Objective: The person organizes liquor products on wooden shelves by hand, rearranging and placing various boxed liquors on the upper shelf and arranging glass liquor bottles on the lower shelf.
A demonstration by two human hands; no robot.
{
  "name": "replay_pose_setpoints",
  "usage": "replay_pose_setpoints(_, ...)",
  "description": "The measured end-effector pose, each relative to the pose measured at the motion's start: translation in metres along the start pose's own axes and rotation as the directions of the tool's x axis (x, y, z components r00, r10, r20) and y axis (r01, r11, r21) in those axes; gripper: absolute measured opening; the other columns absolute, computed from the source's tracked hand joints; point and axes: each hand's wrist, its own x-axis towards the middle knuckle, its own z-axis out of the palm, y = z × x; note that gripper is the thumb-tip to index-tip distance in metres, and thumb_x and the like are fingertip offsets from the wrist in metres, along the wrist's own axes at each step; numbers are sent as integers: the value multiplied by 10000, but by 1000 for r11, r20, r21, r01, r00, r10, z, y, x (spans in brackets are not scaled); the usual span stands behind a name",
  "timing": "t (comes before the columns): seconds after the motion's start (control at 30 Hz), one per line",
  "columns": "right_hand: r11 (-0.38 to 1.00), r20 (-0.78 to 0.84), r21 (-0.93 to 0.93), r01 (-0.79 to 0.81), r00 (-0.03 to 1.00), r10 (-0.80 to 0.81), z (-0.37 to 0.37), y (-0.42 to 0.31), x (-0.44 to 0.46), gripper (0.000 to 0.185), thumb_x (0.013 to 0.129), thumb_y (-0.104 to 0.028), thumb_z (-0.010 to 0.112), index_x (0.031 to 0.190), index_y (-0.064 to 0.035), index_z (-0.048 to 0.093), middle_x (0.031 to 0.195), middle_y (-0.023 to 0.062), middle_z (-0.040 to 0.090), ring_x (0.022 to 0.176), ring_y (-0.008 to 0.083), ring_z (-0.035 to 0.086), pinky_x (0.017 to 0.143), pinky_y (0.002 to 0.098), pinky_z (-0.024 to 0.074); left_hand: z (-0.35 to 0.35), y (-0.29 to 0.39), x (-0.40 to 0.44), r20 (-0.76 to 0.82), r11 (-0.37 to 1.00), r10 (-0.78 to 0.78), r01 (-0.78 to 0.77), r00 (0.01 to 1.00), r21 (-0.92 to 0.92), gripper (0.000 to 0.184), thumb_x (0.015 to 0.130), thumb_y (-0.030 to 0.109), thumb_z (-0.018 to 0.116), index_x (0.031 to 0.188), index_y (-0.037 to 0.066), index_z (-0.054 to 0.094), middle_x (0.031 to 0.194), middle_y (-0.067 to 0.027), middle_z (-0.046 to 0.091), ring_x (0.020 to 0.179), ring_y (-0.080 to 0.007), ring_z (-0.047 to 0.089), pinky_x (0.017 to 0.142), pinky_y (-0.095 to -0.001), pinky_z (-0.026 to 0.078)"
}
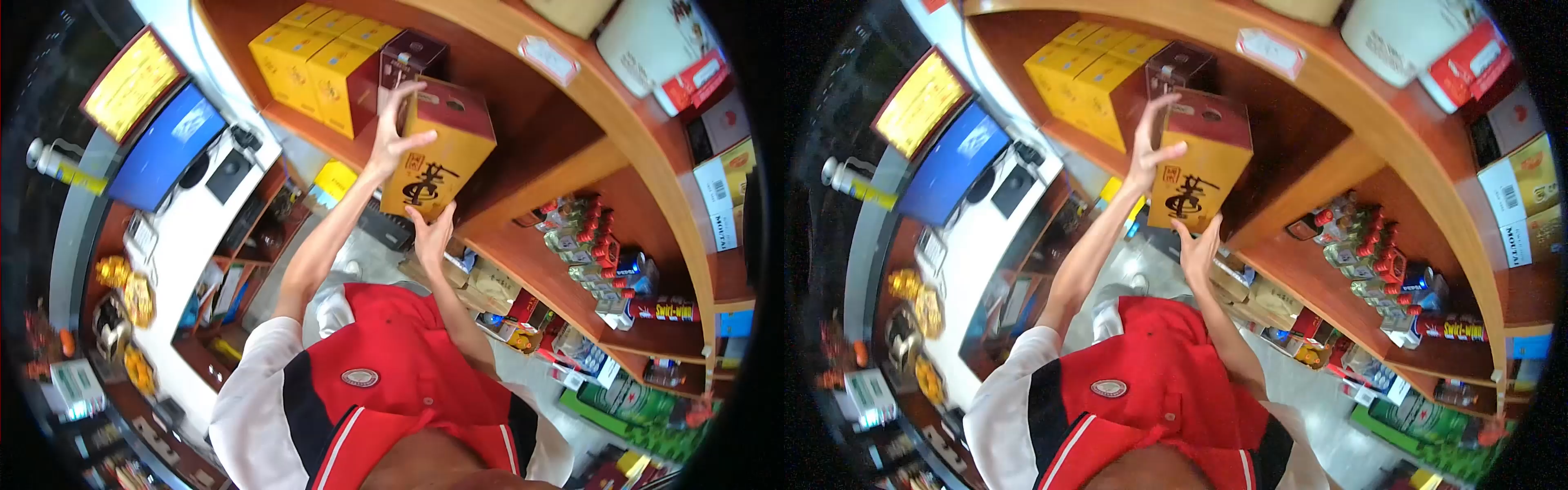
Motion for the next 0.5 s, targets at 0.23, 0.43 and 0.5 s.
replay_pose_setpoints(0.23,994,-215,-11,-112,971,107,35,1,29,730,819,-132,883,1350,80,429,1189,256,643,1090,303,649,945,396,509,2,-52,45,282,999,49,-47,958,-16,1019,731,423,836,1545,38,360,1548,-172,376,1464,-294,351,1233,-430,248)
replay_pose_setpoints(0.43,982,-426,-177,-64,904,-18,31,25,73,809,855,-185,847,1438,108,369,1292,349,567,1176,507,559,1008,492,457,6,-91,48,425,999,47,-52,904,0,1141,811,372,822,1660,51,129,1723,-213,122,1594,-352,141,1284,-451,176)
replay_pose_setpoints(0.5,975,-449,-213,-58,892,-44,32,29,85,801,880,-203,824,1455,103,358,1293,352,566,1187,508,557,1012,498,455,6,-96,35,451,975,-180,99,874,197,1135,851,350,815,1664,57,80,1725,-205,113,1588,-352,159,1279,-434,203)
